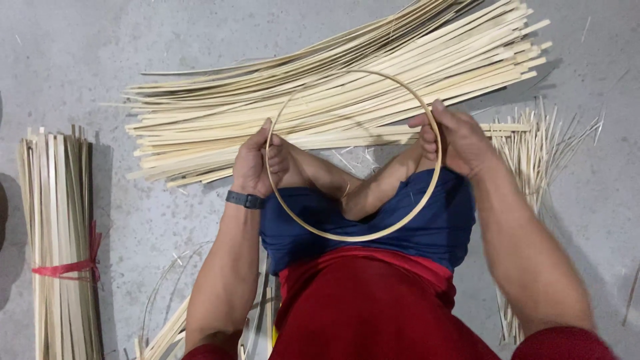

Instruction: Creating circular bamboo rings by bending and securing bamboo strips.

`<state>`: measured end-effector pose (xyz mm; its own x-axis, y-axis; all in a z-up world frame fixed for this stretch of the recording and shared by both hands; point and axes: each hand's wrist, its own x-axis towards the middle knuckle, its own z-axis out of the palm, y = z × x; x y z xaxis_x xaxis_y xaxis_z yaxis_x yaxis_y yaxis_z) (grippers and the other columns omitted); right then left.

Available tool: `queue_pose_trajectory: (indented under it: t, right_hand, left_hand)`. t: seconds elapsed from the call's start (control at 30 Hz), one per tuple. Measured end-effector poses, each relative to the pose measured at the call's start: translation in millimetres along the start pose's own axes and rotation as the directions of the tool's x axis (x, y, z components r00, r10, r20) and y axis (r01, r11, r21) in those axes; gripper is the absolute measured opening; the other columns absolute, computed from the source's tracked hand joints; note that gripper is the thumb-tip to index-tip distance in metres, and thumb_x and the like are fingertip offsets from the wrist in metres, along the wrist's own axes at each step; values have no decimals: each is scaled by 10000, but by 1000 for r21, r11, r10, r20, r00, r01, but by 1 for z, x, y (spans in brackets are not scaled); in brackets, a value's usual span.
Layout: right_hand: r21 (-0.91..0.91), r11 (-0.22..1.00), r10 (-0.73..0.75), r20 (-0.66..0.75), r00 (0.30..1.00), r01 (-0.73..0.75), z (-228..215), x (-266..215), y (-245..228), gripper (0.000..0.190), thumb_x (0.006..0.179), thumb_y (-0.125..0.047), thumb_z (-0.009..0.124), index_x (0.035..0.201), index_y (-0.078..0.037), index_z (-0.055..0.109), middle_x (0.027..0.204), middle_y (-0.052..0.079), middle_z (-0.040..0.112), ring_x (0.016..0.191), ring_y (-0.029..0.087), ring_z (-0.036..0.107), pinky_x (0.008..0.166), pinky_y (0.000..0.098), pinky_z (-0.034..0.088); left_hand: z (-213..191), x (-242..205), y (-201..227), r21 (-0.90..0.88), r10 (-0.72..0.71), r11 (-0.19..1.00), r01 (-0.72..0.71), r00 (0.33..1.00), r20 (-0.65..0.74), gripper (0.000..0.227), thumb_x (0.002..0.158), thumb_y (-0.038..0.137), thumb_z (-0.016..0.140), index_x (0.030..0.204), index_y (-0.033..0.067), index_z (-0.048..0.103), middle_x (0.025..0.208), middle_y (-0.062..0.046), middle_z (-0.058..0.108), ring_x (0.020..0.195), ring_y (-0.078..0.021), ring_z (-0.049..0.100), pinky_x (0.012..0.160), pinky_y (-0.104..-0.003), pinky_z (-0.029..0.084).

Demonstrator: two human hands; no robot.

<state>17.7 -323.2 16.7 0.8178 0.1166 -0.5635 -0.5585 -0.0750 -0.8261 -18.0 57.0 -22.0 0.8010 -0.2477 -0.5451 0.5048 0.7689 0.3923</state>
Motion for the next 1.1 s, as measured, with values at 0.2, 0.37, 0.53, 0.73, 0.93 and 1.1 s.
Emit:
queue_pose_trajectory:
  t: [0.2,0.37,0.53,0.73,0.93,1.1]
  right_hand:
    - [489,871,-100,78,992,49,-19,15,32,432,1054,-441,658,826,-81,586,596,-47,379,478,66,370,391,222,292]
    - [409,912,-110,165,980,33,-2,8,-1,446,1013,-417,658,721,-110,520,567,-34,370,439,65,355,364,231,286]
    - [320,947,-38,141,989,-10,-7,17,-1,448,1004,-413,672,710,-115,513,565,-23,390,427,58,338,351,228,249]
    - [-70,989,-121,107,987,129,-4,26,8,402,1001,-440,672,799,-101,597,580,-23,452,461,65,395,392,234,297]
    - [-684,682,-195,172,966,260,8,48,-30,390,997,-415,641,1093,-73,801,712,84,683,642,141,583,582,305,503]
    - [23,956,-287,-139,948,293,15,96,-82,503,1065,-392,645,1388,-7,620,905,99,688,767,191,590,871,372,631]
  left_hand:
    - [8,-1,1,83,-51,995,46,998,49,518,1064,384,543,648,76,580,490,25,401,380,-84,312,351,-231,265]
    - [20,-10,8,102,-53,994,50,998,24,547,1058,376,550,593,91,517,444,12,358,350,-101,303,321,-227,255]
    - [20,-15,10,230,-78,970,80,997,-16,515,1077,334,559,629,85,508,473,10,356,377,-97,314,337,-221,244]
    - [11,-17,11,223,-63,973,63,998,-4,484,1067,338,540,652,90,518,463,16,348,374,-94,317,343,-233,260]
    - [-33,-4,11,363,152,928,-83,974,-167,328,1034,309,605,909,25,709,655,-20,596,518,-106,521,467,-238,449]
    - [-76,47,-4,807,571,577,-126,769,-288,390,960,331,687,1158,4,763,885,-118,757,750,-197,688,645,-314,581]
